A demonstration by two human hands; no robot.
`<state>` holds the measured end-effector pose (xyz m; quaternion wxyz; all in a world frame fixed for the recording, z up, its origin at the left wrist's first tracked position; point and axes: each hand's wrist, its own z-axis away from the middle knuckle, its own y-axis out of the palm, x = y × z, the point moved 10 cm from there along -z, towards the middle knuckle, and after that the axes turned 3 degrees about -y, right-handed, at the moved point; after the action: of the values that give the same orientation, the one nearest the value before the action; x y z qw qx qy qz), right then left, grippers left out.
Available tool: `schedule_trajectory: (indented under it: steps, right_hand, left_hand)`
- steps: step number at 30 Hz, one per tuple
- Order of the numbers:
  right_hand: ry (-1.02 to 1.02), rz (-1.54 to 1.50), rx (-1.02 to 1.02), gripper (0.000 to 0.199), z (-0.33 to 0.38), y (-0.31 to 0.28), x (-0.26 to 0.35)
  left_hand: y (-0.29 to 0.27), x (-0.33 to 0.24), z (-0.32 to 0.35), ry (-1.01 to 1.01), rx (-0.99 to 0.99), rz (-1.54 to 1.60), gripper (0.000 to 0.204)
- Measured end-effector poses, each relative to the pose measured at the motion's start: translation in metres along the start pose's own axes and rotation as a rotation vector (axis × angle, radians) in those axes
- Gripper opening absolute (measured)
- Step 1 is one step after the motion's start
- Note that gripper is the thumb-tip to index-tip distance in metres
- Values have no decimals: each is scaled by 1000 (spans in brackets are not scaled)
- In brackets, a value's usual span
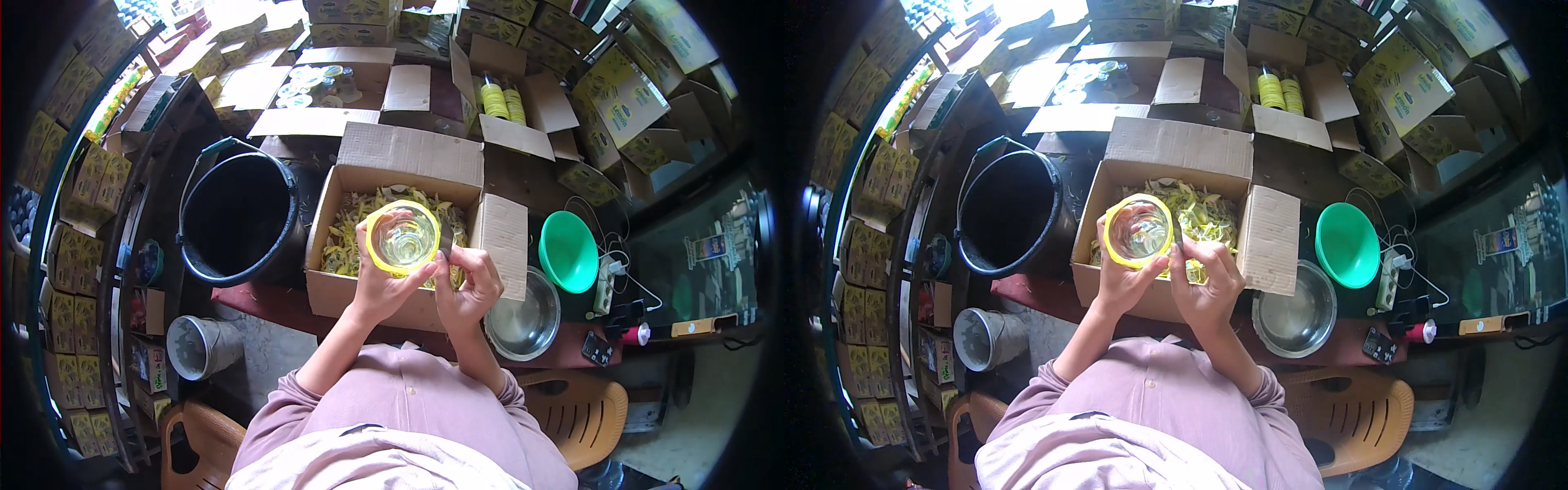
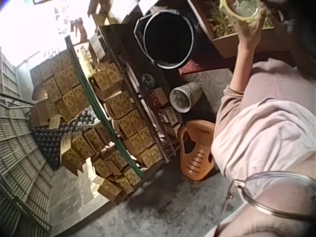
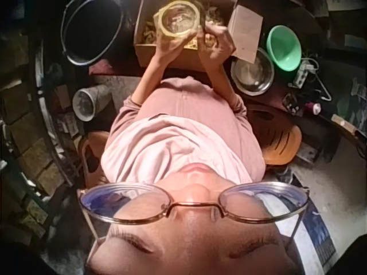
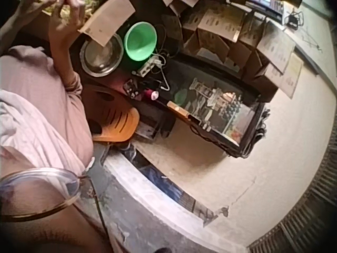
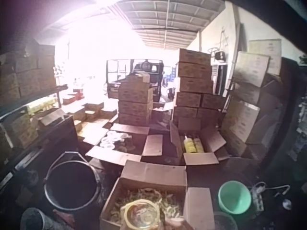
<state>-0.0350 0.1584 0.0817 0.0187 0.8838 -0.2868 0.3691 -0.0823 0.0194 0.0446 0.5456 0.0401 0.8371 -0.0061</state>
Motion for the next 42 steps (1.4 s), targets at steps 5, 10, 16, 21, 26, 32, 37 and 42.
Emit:
schedule_trajectory:
  steps: [5,10,16,21,26,32,37,42]
  right_hand:
    - [-15,16,-2,15,2,0,-7]
    - [-72,135,21,19,-5,7,0]
    - [-132,110,41,21,-9,14,-4]
    - [-153,131,49,23,-11,17,-2]
    - [-138,106,50,24,-15,16,-5]
    - [116,-100,1,18,-12,8,-35]
    - [-29,-63,41,14,0,7,-13]
    - [-94,8,29,16,-1,6,1]
  left_hand:
    - [5,3,-2,-10,-6,-72,68]
    - [4,5,-4,-21,-30,-79,69]
    - [0,16,-7,-67,-2,-66,70]
    - [-1,15,-4,-47,16,-108,70]
    - [4,6,-1,-6,94,-201,71]
    - [2,10,-1,-93,98,-47,67]
    - [-2,9,0,-100,62,40,63]
    - [-3,7,2,-85,55,34,63]
